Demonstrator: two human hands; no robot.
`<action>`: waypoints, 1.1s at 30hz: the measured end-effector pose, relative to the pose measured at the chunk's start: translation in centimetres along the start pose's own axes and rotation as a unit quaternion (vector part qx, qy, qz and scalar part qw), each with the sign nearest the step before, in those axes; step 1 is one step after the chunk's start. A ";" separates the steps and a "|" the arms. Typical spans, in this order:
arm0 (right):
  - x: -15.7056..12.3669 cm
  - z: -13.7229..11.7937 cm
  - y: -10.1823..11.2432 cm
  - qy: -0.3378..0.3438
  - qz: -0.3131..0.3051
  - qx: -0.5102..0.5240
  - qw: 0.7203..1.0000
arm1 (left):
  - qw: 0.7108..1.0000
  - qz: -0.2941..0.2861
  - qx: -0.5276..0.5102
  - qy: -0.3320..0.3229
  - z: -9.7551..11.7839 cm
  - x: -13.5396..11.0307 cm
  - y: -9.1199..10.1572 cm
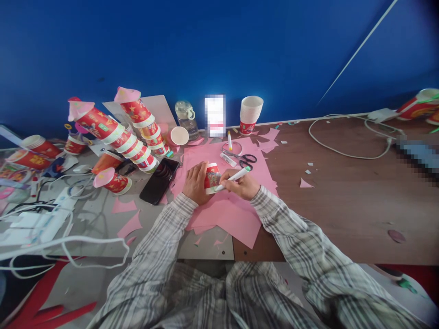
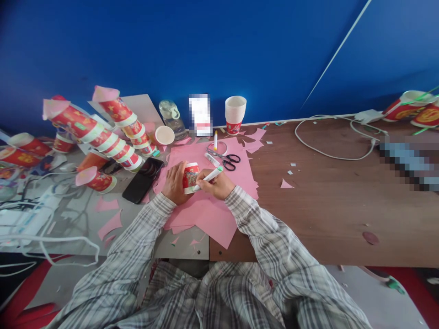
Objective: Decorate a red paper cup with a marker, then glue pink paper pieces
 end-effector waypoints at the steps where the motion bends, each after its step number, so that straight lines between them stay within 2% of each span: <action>1: 0.0 0.1 -0.1 -0.003 -0.006 0.006 1.000 | 1.000 0.000 0.001 0.000 0.0 0.0 0.0; 5: 0.1 0.0 0.7 0.006 0.033 0.004 0.999 | 1.000 0.002 0.003 0.002 -0.1 0.0 0.0; 9: 0.1 0.2 0.2 -0.009 -0.007 0.014 1.000 | 1.000 -0.001 0.003 0.003 -0.2 0.0 -0.2; 13: 0.1 -0.1 1.0 0.006 0.037 0.003 0.999 | 1.000 0.003 0.006 0.004 -0.3 0.0 -0.1; 17: 0.1 0.2 0.3 -0.015 -0.006 0.008 1.000 | 1.000 0.001 0.006 -0.003 -0.1 0.0 -0.1; 21: 0.1 0.0 1.0 -0.010 0.029 0.006 1.000 | 1.000 0.008 0.012 0.006 -0.2 0.0 0.1; 25: 0.1 0.2 0.4 -0.024 -0.016 0.010 1.000 | 1.000 0.009 0.015 -0.004 -0.1 -0.1 0.0; 29: 0.1 0.1 1.1 -0.011 0.022 0.004 1.000 | 1.000 0.012 0.020 0.003 -0.3 -0.1 0.0; 33: 0.1 0.4 0.5 -0.016 -0.012 0.009 1.000 | 1.000 0.009 0.014 0.002 -0.4 -0.2 -0.1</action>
Point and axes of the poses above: each hand's wrist, its own x-axis towards the middle knuckle, its own y-axis out of the back of the hand, z = x × y, the point moved 9 cm from there along x, towards the middle knuckle, and after that the axes turned 6 degrees about y, right-handed, at the moved point
